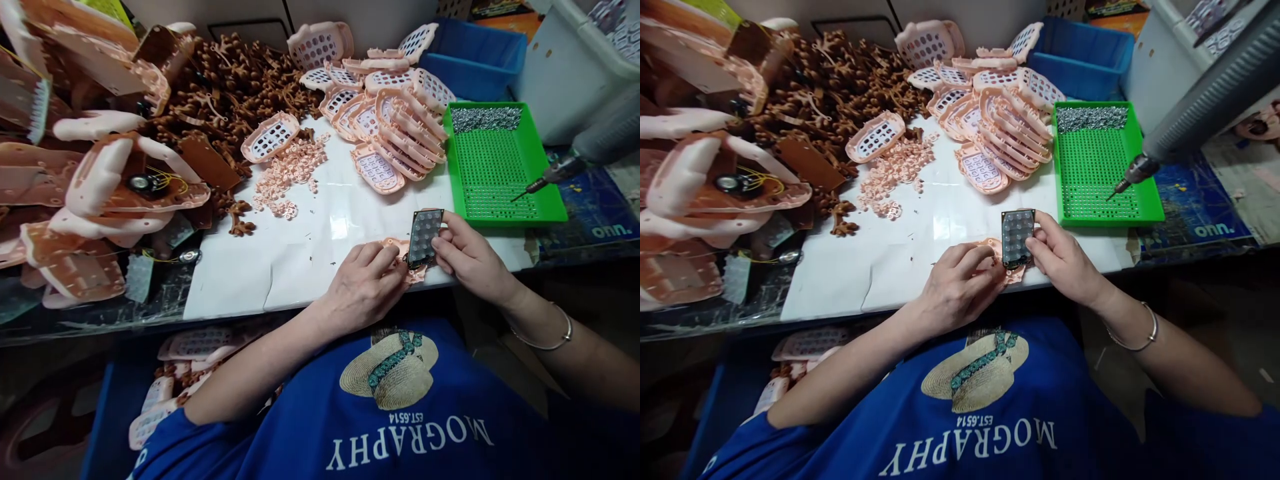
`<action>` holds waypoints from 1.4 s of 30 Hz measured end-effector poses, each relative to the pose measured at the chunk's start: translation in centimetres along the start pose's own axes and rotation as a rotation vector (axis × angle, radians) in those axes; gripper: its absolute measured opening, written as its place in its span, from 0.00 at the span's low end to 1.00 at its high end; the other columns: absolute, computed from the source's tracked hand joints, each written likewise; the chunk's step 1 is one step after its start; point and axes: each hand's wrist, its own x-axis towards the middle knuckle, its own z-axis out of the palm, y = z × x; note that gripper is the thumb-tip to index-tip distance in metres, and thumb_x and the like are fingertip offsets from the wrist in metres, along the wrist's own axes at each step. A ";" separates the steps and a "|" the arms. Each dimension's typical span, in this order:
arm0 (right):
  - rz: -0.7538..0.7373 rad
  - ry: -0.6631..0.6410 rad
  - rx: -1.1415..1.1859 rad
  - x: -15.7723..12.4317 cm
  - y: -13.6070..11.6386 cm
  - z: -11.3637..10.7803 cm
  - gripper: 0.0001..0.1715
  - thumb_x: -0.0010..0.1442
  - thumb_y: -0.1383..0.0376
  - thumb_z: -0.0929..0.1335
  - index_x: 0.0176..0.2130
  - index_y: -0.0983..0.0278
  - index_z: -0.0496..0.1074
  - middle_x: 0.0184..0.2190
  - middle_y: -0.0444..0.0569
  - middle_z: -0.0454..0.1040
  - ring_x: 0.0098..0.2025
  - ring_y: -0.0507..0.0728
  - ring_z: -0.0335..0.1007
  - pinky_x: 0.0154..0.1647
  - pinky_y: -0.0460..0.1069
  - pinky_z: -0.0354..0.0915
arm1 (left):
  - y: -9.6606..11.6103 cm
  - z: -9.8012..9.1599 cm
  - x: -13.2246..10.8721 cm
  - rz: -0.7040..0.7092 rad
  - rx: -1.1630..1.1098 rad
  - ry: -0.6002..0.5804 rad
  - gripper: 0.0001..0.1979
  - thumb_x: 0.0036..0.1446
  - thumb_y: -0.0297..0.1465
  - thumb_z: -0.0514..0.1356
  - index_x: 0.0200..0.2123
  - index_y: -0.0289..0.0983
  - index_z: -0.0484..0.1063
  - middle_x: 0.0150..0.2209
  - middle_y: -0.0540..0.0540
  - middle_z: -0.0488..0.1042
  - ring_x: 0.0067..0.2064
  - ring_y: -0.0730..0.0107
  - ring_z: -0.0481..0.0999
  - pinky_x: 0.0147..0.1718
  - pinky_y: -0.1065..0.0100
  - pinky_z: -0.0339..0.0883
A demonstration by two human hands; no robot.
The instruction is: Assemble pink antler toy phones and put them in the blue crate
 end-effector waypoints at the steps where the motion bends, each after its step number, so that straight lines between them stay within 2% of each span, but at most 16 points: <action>1: -0.001 0.008 0.004 0.1 0.1 0.1 0.21 0.68 0.64 0.63 0.59 0.59 0.63 0.23 0.36 0.57 0.20 0.46 0.53 0.18 0.42 0.53 | 0.0 0.1 -0.1 -0.002 0.000 0.017 0.08 0.64 0.32 0.59 0.43 0.33 0.73 0.45 0.38 0.75 0.46 0.58 0.72 0.42 0.59 0.68; 3: -0.002 0.026 0.020 0.1 0.2 0.2 0.25 0.68 0.64 0.63 0.62 0.58 0.61 0.23 0.36 0.58 0.20 0.46 0.54 0.19 0.43 0.54 | 0.1 0.4 -0.3 -0.002 0.003 0.049 0.08 0.64 0.31 0.59 0.43 0.33 0.72 0.47 0.39 0.76 0.49 0.58 0.72 0.46 0.58 0.69; 6: 0.005 0.039 0.040 0.0 0.2 0.3 0.29 0.67 0.64 0.63 0.65 0.57 0.59 0.25 0.36 0.58 0.20 0.46 0.55 0.20 0.43 0.56 | 0.2 0.5 -0.3 0.021 0.004 0.068 0.07 0.64 0.29 0.60 0.44 0.34 0.72 0.43 0.42 0.77 0.48 0.59 0.73 0.47 0.58 0.69; 10: 0.022 0.018 0.049 0.1 -0.1 0.4 0.30 0.67 0.63 0.63 0.66 0.56 0.59 0.25 0.38 0.56 0.21 0.47 0.53 0.19 0.44 0.56 | 0.2 0.3 -0.2 0.031 0.010 0.049 0.07 0.64 0.29 0.60 0.44 0.34 0.72 0.42 0.43 0.78 0.47 0.59 0.73 0.47 0.58 0.68; 14: 0.016 -0.010 0.002 0.3 -0.2 0.5 0.30 0.68 0.62 0.62 0.67 0.55 0.58 0.26 0.39 0.60 0.21 0.48 0.52 0.21 0.44 0.58 | 0.0 0.3 -0.3 0.024 0.004 0.028 0.07 0.64 0.29 0.59 0.44 0.34 0.71 0.41 0.43 0.77 0.48 0.59 0.73 0.47 0.58 0.68; 21: 0.016 -0.007 -0.101 0.4 -0.5 0.5 0.32 0.68 0.63 0.61 0.69 0.62 0.56 0.23 0.39 0.60 0.23 0.49 0.55 0.25 0.45 0.62 | -0.2 0.8 -0.5 0.060 0.006 0.044 0.09 0.65 0.30 0.59 0.47 0.34 0.70 0.43 0.42 0.77 0.48 0.58 0.72 0.48 0.56 0.68; 25: -0.046 0.015 -0.245 0.5 -0.8 0.7 0.31 0.68 0.63 0.61 0.68 0.65 0.58 0.26 0.42 0.66 0.25 0.50 0.60 0.29 0.47 0.65 | -0.3 0.7 -0.5 0.058 0.011 0.036 0.10 0.65 0.31 0.58 0.48 0.35 0.71 0.44 0.42 0.77 0.49 0.57 0.72 0.48 0.55 0.69; 28: -0.136 0.045 -0.378 0.6 -0.8 0.7 0.30 0.67 0.64 0.60 0.66 0.67 0.60 0.30 0.45 0.73 0.28 0.52 0.66 0.34 0.48 0.68 | -0.3 0.7 -0.6 0.055 0.000 0.030 0.09 0.65 0.31 0.58 0.47 0.35 0.70 0.44 0.42 0.77 0.49 0.57 0.72 0.49 0.55 0.69; 31: -0.211 0.055 -0.447 0.8 -0.8 0.7 0.30 0.67 0.65 0.60 0.66 0.69 0.61 0.40 0.52 0.78 0.33 0.53 0.72 0.40 0.50 0.71 | -0.3 0.7 -0.6 0.054 -0.013 0.031 0.09 0.65 0.30 0.58 0.47 0.35 0.70 0.44 0.42 0.77 0.49 0.57 0.72 0.49 0.55 0.68; 34: -0.217 0.037 -0.453 1.1 -0.5 0.5 0.29 0.68 0.64 0.60 0.65 0.70 0.61 0.46 0.54 0.79 0.38 0.55 0.75 0.44 0.51 0.72 | -0.3 0.6 -0.6 0.052 -0.013 0.029 0.09 0.65 0.31 0.58 0.47 0.35 0.70 0.44 0.42 0.77 0.49 0.57 0.73 0.49 0.55 0.68; 38: -0.222 0.024 -0.468 1.6 -0.1 0.4 0.29 0.68 0.63 0.61 0.65 0.69 0.63 0.47 0.54 0.80 0.41 0.56 0.78 0.45 0.51 0.74 | -0.2 0.6 -0.5 0.054 -0.012 0.040 0.10 0.65 0.30 0.58 0.48 0.34 0.71 0.44 0.42 0.77 0.49 0.57 0.72 0.49 0.56 0.69; 42: -0.284 -0.028 -0.498 1.7 -0.2 0.3 0.28 0.68 0.65 0.60 0.65 0.68 0.62 0.56 0.56 0.76 0.50 0.58 0.77 0.52 0.51 0.73 | -0.2 0.7 -0.4 0.051 -0.022 0.042 0.09 0.64 0.30 0.60 0.46 0.34 0.71 0.43 0.43 0.77 0.49 0.56 0.72 0.49 0.56 0.69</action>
